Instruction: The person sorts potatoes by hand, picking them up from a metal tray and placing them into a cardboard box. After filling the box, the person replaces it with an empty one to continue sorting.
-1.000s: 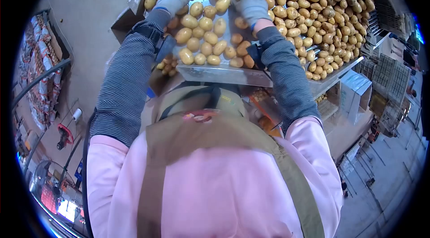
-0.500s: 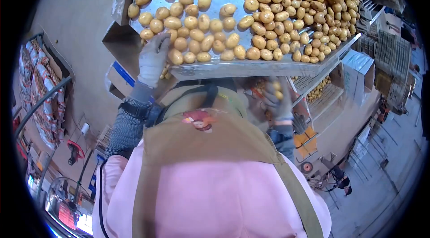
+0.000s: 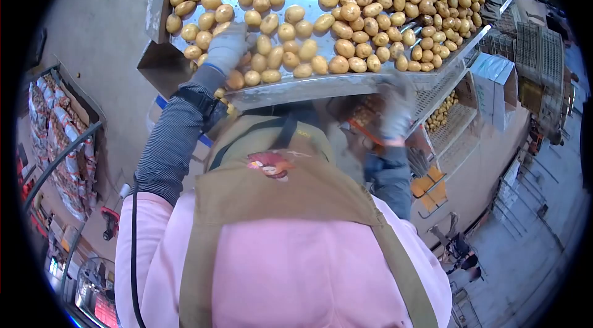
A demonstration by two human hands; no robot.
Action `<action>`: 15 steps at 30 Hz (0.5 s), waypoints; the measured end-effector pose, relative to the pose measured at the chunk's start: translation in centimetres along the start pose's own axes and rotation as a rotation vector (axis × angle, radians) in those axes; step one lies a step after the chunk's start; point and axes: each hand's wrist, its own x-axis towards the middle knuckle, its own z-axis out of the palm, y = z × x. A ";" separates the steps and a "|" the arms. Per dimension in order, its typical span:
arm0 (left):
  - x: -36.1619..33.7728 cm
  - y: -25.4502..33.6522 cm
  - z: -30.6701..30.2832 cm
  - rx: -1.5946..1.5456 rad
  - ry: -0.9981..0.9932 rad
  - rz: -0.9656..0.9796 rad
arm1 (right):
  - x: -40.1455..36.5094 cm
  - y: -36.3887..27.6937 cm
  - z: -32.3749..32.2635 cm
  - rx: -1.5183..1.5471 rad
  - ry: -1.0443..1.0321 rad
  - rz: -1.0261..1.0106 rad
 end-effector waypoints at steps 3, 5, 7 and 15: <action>-2.3 1.9 -1.2 -0.301 0.072 -0.145 | -0.5 -6.6 11.9 -0.347 -0.346 -0.505; -3.2 1.4 -0.4 -0.450 0.135 -0.179 | -0.4 -7.0 18.2 -0.581 -0.650 -0.440; -3.7 -0.6 2.5 -0.598 0.175 -0.128 | -0.3 -8.6 18.7 -0.514 -0.629 -0.474; -5.6 -0.7 4.0 -0.937 0.226 -0.073 | -1.7 0.0 4.8 -0.492 0.015 -0.527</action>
